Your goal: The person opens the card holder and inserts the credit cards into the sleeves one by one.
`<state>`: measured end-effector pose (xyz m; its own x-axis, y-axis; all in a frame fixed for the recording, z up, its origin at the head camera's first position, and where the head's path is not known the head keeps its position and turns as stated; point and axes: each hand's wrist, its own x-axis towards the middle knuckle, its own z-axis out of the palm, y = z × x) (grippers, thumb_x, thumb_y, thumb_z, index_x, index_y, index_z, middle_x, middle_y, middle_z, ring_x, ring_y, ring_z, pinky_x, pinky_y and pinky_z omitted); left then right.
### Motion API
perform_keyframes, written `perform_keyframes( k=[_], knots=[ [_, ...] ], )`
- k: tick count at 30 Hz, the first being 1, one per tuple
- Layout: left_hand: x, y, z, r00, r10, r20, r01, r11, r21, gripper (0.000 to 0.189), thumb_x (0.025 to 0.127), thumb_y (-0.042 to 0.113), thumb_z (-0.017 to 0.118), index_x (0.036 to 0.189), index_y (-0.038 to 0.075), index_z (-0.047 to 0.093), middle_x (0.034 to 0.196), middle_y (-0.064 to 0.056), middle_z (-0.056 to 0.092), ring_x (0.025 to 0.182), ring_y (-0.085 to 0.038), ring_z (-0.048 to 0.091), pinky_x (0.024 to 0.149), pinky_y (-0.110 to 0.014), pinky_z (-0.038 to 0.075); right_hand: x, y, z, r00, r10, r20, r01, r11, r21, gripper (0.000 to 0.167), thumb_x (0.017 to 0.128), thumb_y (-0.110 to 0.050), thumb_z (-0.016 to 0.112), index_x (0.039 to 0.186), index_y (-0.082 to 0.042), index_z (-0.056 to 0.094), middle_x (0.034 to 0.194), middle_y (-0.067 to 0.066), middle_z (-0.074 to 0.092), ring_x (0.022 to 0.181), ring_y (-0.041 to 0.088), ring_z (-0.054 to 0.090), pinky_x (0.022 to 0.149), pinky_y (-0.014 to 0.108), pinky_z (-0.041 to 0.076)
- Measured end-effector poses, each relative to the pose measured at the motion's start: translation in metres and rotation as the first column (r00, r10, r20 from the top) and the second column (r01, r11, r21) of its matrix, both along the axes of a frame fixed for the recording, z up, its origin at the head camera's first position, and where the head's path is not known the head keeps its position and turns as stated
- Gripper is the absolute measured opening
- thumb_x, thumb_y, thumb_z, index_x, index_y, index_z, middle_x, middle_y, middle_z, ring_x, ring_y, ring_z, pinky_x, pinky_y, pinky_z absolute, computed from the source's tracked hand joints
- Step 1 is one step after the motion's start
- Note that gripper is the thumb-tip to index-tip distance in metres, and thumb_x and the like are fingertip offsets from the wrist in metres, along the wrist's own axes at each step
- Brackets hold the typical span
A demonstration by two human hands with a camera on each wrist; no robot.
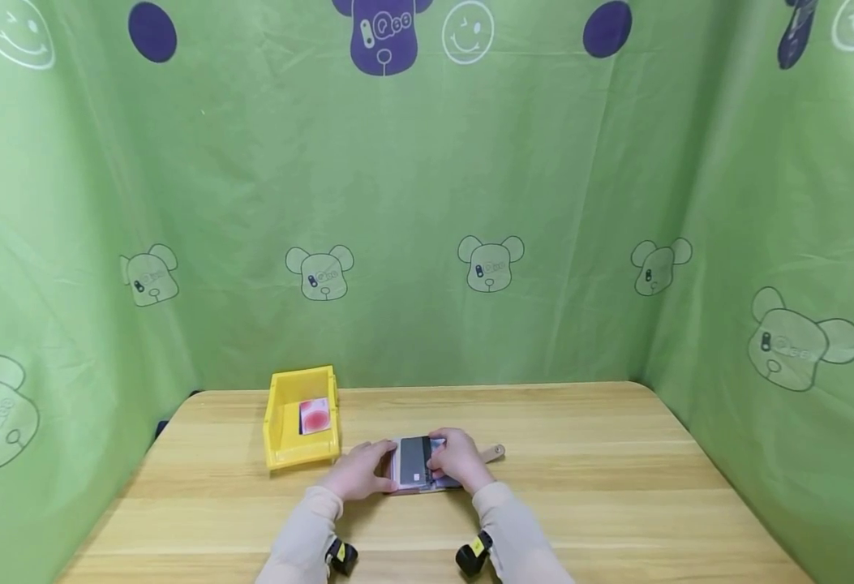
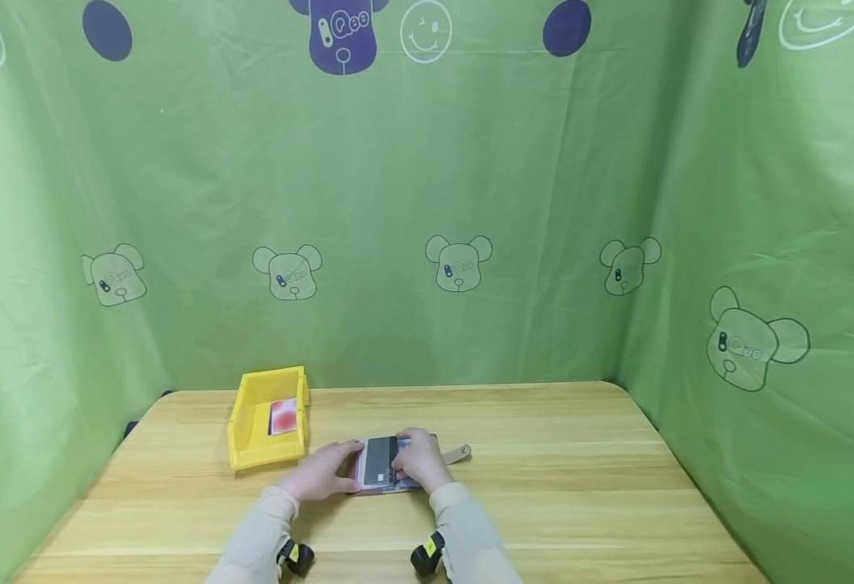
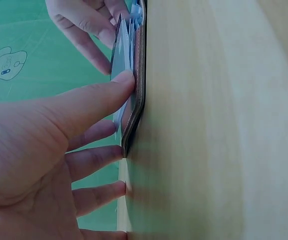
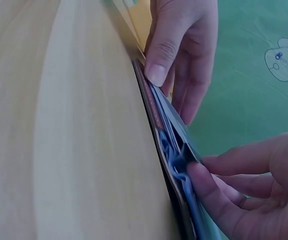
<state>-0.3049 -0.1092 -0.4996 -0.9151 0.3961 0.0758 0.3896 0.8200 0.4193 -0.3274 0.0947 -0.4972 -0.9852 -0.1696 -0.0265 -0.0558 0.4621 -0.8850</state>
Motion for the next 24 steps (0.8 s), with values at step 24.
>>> perform_keyframes(
  k=[24],
  knots=[
    [0.002,-0.001,0.003,0.999,0.015,0.049,-0.016,1.0,0.026,0.072,0.078,0.034,0.079,0.139,0.006,0.051,0.131,-0.025,0.059,0.12,-0.046,0.055,0.099,-0.061,0.047,0.012,-0.014,0.013,0.974,0.022,-0.223,0.067,0.921,0.384,0.029,0.074,0.002,0.066,0.102,0.003,0.073,0.08,0.008,0.072,0.061,0.01,0.06,0.059,0.021,0.051]
  ],
)
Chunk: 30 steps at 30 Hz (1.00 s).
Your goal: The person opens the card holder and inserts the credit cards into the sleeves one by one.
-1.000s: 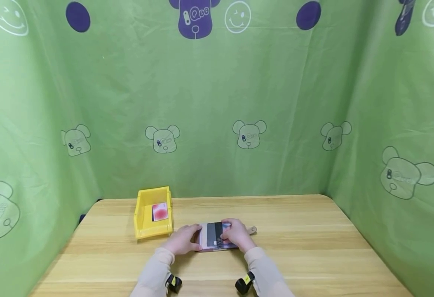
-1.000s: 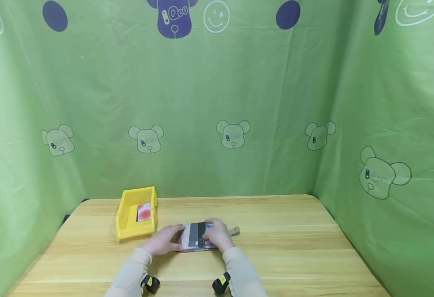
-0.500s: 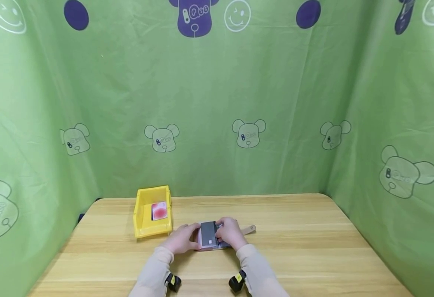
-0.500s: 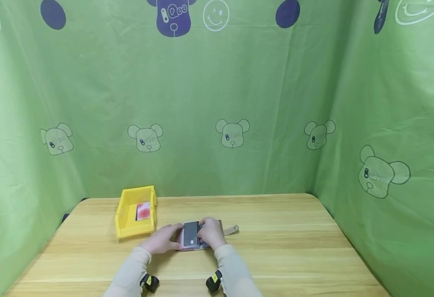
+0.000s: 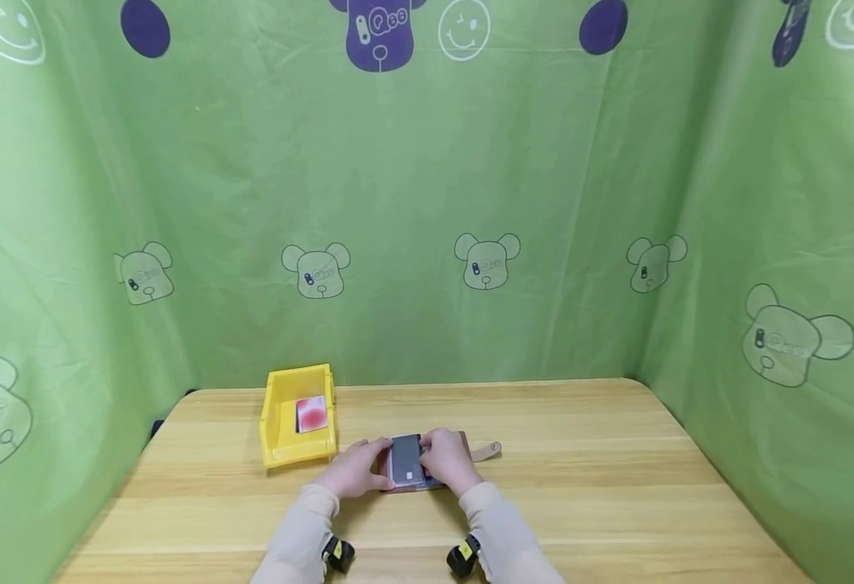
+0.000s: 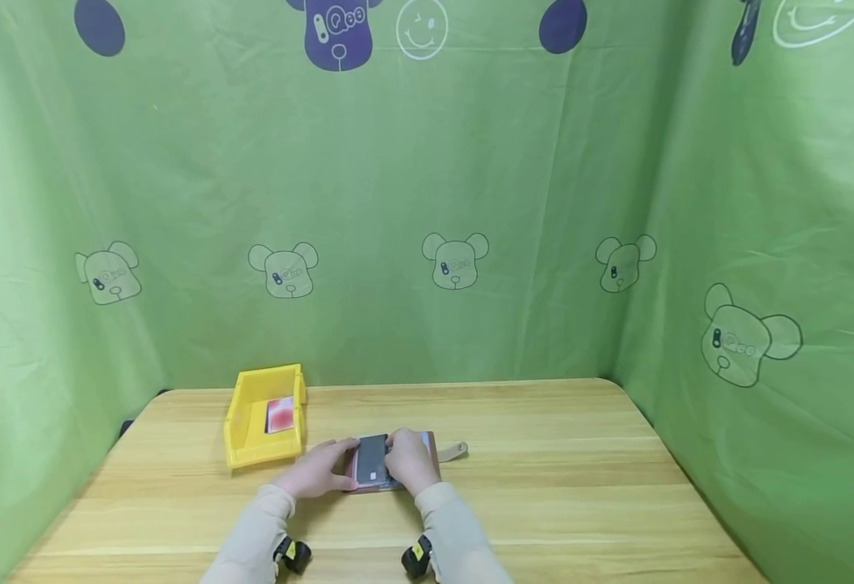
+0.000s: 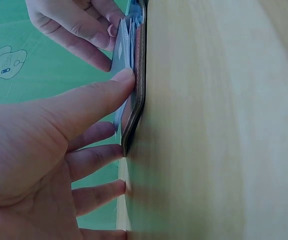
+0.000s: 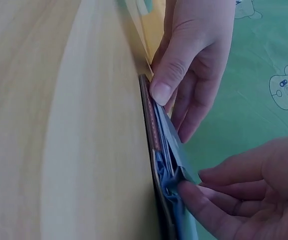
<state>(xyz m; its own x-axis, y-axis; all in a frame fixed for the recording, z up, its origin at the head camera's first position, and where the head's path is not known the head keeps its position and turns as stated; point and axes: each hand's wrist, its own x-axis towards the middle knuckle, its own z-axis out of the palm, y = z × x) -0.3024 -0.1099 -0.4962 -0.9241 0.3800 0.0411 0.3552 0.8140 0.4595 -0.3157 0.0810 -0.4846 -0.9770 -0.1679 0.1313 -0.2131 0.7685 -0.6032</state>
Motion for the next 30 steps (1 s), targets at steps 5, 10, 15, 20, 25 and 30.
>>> perform_keyframes(
  k=[5,10,15,20,25,30],
  knots=[
    [-0.001,0.001,0.001,1.0,-0.011,-0.004,0.011,1.0,0.006,0.072,0.079,0.034,0.079,0.139,0.006,0.05,0.131,-0.024,0.06,0.122,-0.047,0.053,0.1,-0.061,0.046,0.002,0.009,0.004,0.998,0.065,0.027,-0.063,0.996,-0.064,0.033,0.078,-0.007,0.07,0.108,0.006,0.07,0.093,0.016,0.073,0.071,0.015,0.064,0.065,0.027,0.055],
    [0.0,0.001,-0.002,1.0,-0.01,-0.007,0.01,1.0,0.011,0.072,0.078,0.034,0.079,0.138,0.005,0.051,0.131,-0.023,0.06,0.123,-0.048,0.052,0.101,-0.062,0.046,0.001,0.028,0.006,0.996,0.088,-0.025,-0.091,0.989,-0.117,0.033,0.083,-0.012,0.071,0.111,0.006,0.067,0.09,0.014,0.072,0.074,0.019,0.066,0.066,0.03,0.057],
    [-0.001,0.0,-0.003,1.0,-0.015,-0.015,0.015,1.0,0.007,0.073,0.078,0.033,0.08,0.138,0.004,0.051,0.132,-0.022,0.06,0.123,-0.048,0.052,0.102,-0.061,0.045,0.002,0.055,0.008,0.992,0.072,-0.102,-0.077,0.996,-0.049,0.038,0.085,-0.021,0.072,0.116,0.001,0.067,0.106,0.016,0.072,0.097,0.03,0.067,0.088,0.045,0.056],
    [-0.001,-0.001,-0.002,1.0,-0.016,-0.005,0.016,1.0,0.011,0.073,0.079,0.033,0.079,0.139,0.005,0.05,0.135,-0.022,0.058,0.126,-0.049,0.05,0.104,-0.062,0.043,0.01,0.085,0.015,0.99,0.137,-0.023,-0.134,0.984,0.12,0.07,0.081,-0.039,0.075,0.137,-0.002,0.053,0.143,0.024,0.049,0.135,0.046,0.041,0.112,0.062,0.033],
    [-0.001,-0.002,0.0,1.0,-0.02,0.006,0.019,1.0,0.017,0.074,0.079,0.034,0.078,0.14,0.004,0.049,0.138,-0.021,0.055,0.128,-0.049,0.048,0.106,-0.062,0.041,0.018,0.104,0.016,0.98,0.186,0.072,-0.198,0.947,0.253,0.096,0.072,-0.05,0.079,0.147,-0.005,0.041,0.155,0.029,0.028,0.142,0.055,0.02,0.114,0.071,0.021],
    [0.0,-0.001,-0.001,1.0,-0.028,0.003,0.028,1.0,0.013,0.073,0.079,0.033,0.078,0.14,0.004,0.049,0.139,-0.021,0.055,0.128,-0.049,0.048,0.106,-0.061,0.041,0.024,0.114,0.012,0.972,0.175,0.156,-0.213,0.936,0.279,0.108,0.065,-0.052,0.083,0.149,-0.004,0.036,0.155,0.033,0.021,0.142,0.058,0.015,0.114,0.071,0.017]
  ],
)
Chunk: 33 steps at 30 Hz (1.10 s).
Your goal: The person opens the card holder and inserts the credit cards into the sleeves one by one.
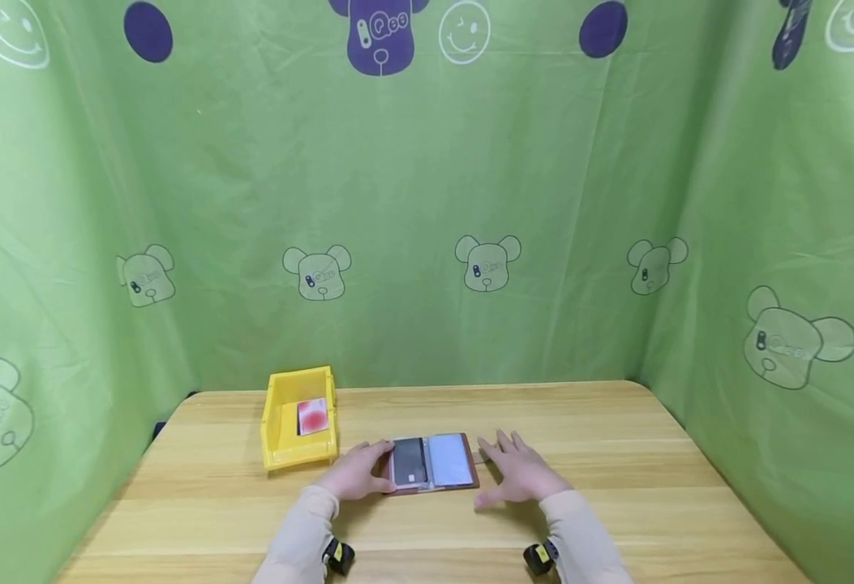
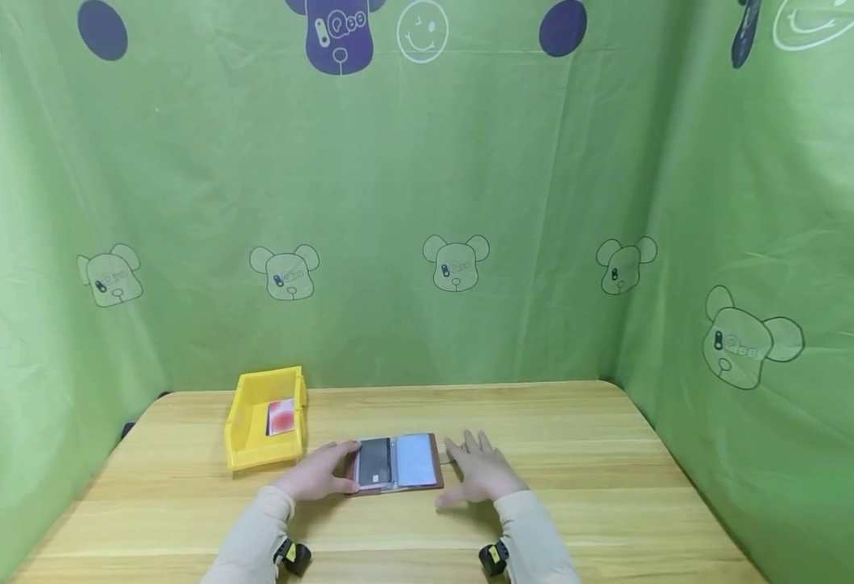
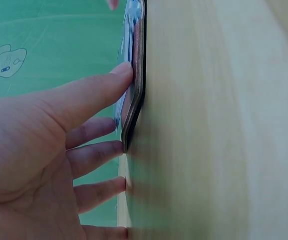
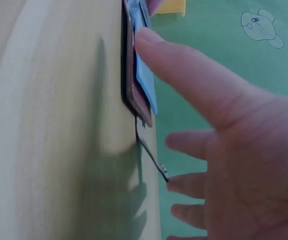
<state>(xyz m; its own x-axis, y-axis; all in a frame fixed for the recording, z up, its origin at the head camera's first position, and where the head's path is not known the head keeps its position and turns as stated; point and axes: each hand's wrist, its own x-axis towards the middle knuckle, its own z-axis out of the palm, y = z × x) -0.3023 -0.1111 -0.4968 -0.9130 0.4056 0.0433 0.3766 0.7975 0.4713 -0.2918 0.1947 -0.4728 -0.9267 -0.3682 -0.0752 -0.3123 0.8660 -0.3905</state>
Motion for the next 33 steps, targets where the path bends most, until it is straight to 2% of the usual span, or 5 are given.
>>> perform_keyframes(
  k=[13,17,25,29,33],
  knots=[
    [-0.003,0.002,-0.003,0.999,-0.032,0.026,0.031,0.998,0.056,0.07,0.081,0.029,0.076,0.139,0.0,0.048,0.136,-0.024,0.056,0.124,-0.044,0.053,0.106,-0.058,0.043,0.002,0.015,-0.007,0.991,-0.041,0.13,0.036,0.999,0.035,0.111,0.062,-0.048,0.086,0.15,-0.007,0.033,0.156,0.033,0.02,0.14,0.06,0.016,0.105,0.08,0.019],
    [-0.002,-0.002,0.012,0.995,-0.063,0.078,0.051,0.988,0.148,0.065,0.085,0.024,0.072,0.138,-0.005,0.047,0.136,-0.026,0.055,0.127,-0.043,0.052,0.109,-0.059,0.04,0.001,0.014,-0.007,0.99,-0.037,0.132,0.033,0.999,0.036,0.111,0.062,-0.048,0.086,0.15,-0.006,0.033,0.156,0.033,0.02,0.14,0.061,0.016,0.103,0.082,0.019],
    [-0.001,-0.032,0.057,0.987,0.026,0.157,-0.07,0.957,0.281,0.056,0.092,0.034,0.065,0.139,0.007,0.051,0.137,-0.02,0.056,0.123,-0.038,0.056,0.101,-0.053,0.05,-0.001,0.011,-0.003,0.99,-0.033,0.135,0.028,0.999,0.038,0.111,0.063,-0.048,0.086,0.151,-0.006,0.033,0.156,0.033,0.019,0.14,0.06,0.017,0.104,0.081,0.02],
    [-0.01,-0.055,0.07,0.969,0.094,0.227,-0.19,0.873,0.449,0.048,0.095,0.031,0.061,0.134,0.004,0.054,0.126,-0.021,0.063,0.104,-0.031,0.066,0.086,-0.045,0.058,-0.001,0.01,-0.003,0.99,-0.029,0.138,0.023,0.999,0.043,0.11,0.063,-0.048,0.086,0.151,-0.007,0.033,0.156,0.032,0.02,0.139,0.06,0.019,0.103,0.081,0.021],
    [-0.026,-0.075,0.074,0.925,0.198,0.324,-0.359,0.735,0.575,0.051,0.099,0.032,0.053,0.136,-0.002,0.049,0.131,-0.026,0.057,0.106,-0.034,0.063,0.093,-0.047,0.056,-0.001,0.009,-0.003,0.989,-0.033,0.147,0.027,0.999,0.044,0.11,0.062,-0.047,0.086,0.15,-0.007,0.034,0.156,0.032,0.02,0.14,0.06,0.018,0.104,0.081,0.021]
  ],
)
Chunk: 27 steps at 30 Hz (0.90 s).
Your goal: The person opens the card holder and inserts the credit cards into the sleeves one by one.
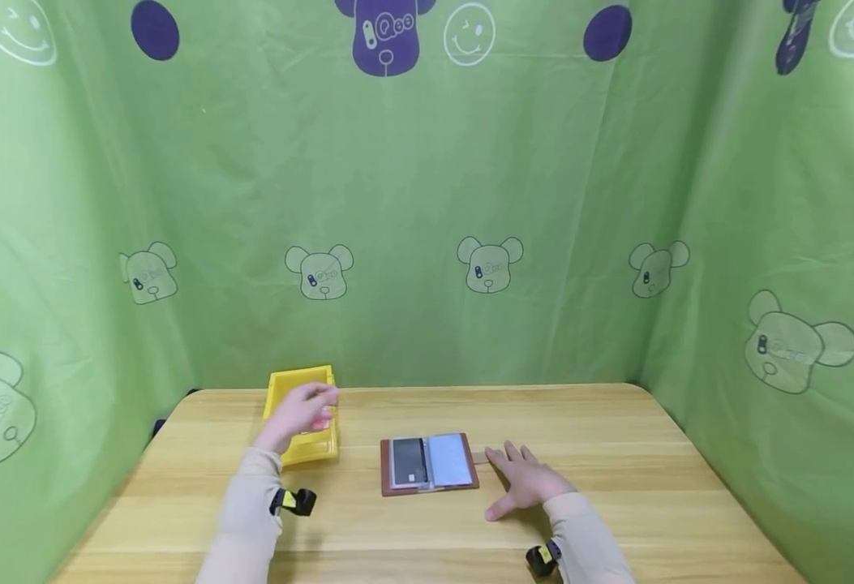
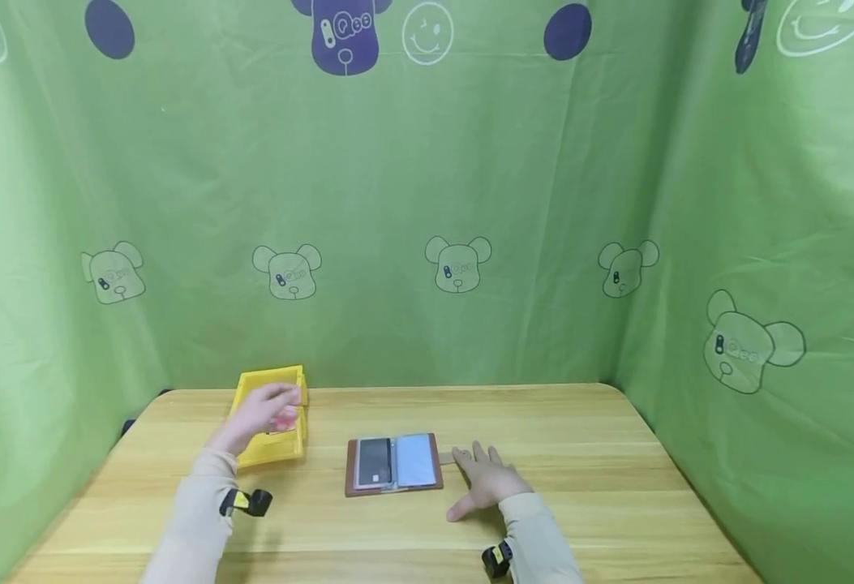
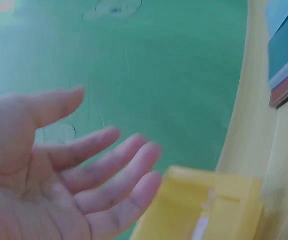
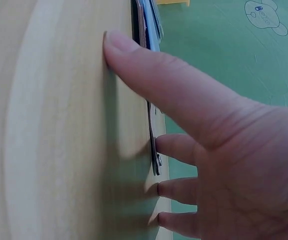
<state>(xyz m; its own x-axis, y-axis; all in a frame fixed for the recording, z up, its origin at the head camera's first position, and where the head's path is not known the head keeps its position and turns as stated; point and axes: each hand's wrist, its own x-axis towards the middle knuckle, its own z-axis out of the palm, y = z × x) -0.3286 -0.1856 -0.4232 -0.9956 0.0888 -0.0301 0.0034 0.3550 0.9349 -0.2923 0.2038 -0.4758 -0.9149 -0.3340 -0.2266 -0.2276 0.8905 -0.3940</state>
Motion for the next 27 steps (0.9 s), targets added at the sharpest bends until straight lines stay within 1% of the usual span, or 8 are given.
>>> perform_keyframes(
  k=[2,5,8,11,16,21,24,27],
  knots=[
    [-0.008,-0.007,-0.001,0.997,0.07,0.029,-0.072,0.996,0.049,0.054,0.101,0.034,0.049,0.139,-0.004,0.045,0.138,-0.029,0.05,0.118,-0.041,0.056,0.102,-0.052,0.05,0.0,0.0,0.0,1.0,-0.004,0.006,0.004,1.0,-0.001,0.11,0.062,-0.047,0.086,0.151,-0.008,0.033,0.156,0.032,0.02,0.14,0.06,0.018,0.104,0.081,0.021],
    [-0.019,-0.015,-0.007,0.987,0.133,0.088,-0.143,0.983,0.113,0.06,0.103,0.037,0.042,0.145,-0.005,0.035,0.15,-0.029,0.035,0.134,-0.047,0.039,0.113,-0.057,0.037,0.001,0.001,-0.001,1.0,-0.004,0.009,0.004,1.0,-0.002,0.11,0.062,-0.047,0.086,0.15,-0.007,0.034,0.156,0.032,0.02,0.14,0.06,0.017,0.104,0.081,0.021],
    [-0.027,-0.02,-0.014,0.974,0.167,0.151,-0.193,0.964,0.181,0.065,0.104,0.039,0.039,0.15,-0.005,0.023,0.156,-0.029,0.023,0.141,-0.048,0.028,0.117,-0.059,0.029,0.001,0.001,-0.003,1.0,-0.006,0.009,0.006,1.0,-0.002,0.11,0.062,-0.048,0.086,0.15,-0.007,0.034,0.156,0.033,0.02,0.14,0.06,0.016,0.105,0.081,0.02],
    [-0.033,-0.023,-0.022,0.963,0.193,0.191,-0.232,0.949,0.213,0.07,0.104,0.041,0.037,0.152,-0.005,0.016,0.158,-0.028,0.016,0.144,-0.047,0.021,0.118,-0.062,0.025,0.002,0.001,-0.004,1.0,-0.001,0.002,0.001,1.0,-0.004,0.111,0.062,-0.048,0.086,0.15,-0.007,0.034,0.156,0.033,0.02,0.14,0.06,0.017,0.104,0.081,0.02],
    [-0.041,-0.027,-0.036,0.951,0.226,0.211,-0.274,0.932,0.238,0.069,0.105,0.041,0.033,0.152,-0.006,0.015,0.159,-0.028,0.016,0.145,-0.044,0.022,0.118,-0.064,0.022,0.0,0.001,-0.005,1.0,-0.002,-0.007,0.002,1.0,-0.01,0.111,0.061,-0.047,0.086,0.15,-0.007,0.034,0.156,0.032,0.02,0.14,0.06,0.017,0.103,0.081,0.021],
    [-0.047,-0.028,-0.05,0.943,0.272,0.191,-0.313,0.919,0.238,0.065,0.105,0.038,0.031,0.15,-0.009,0.02,0.155,-0.029,0.024,0.141,-0.042,0.03,0.117,-0.061,0.028,0.0,0.0,-0.002,1.0,-0.005,0.0,0.005,1.0,-0.011,0.111,0.062,-0.047,0.087,0.151,-0.008,0.033,0.157,0.032,0.02,0.141,0.059,0.016,0.103,0.082,0.02],
    [-0.05,-0.029,-0.055,0.942,0.291,0.169,-0.325,0.918,0.23,0.065,0.105,0.038,0.031,0.149,-0.009,0.022,0.153,-0.029,0.027,0.141,-0.041,0.03,0.116,-0.059,0.03,0.0,0.0,-0.001,1.0,-0.006,-0.001,0.006,1.0,-0.011,0.111,0.062,-0.046,0.087,0.151,-0.008,0.033,0.157,0.032,0.02,0.141,0.059,0.017,0.103,0.082,0.02],
    [-0.049,-0.028,-0.058,0.94,0.304,0.157,-0.334,0.916,0.222,0.064,0.105,0.039,0.034,0.148,-0.007,0.025,0.153,-0.028,0.029,0.142,-0.041,0.03,0.116,-0.058,0.032,0.0,0.0,-0.001,1.0,-0.007,-0.001,0.007,1.0,-0.013,0.11,0.062,-0.046,0.087,0.151,-0.008,0.034,0.157,0.031,0.02,0.14,0.059,0.017,0.103,0.082,0.02]
  ],
)
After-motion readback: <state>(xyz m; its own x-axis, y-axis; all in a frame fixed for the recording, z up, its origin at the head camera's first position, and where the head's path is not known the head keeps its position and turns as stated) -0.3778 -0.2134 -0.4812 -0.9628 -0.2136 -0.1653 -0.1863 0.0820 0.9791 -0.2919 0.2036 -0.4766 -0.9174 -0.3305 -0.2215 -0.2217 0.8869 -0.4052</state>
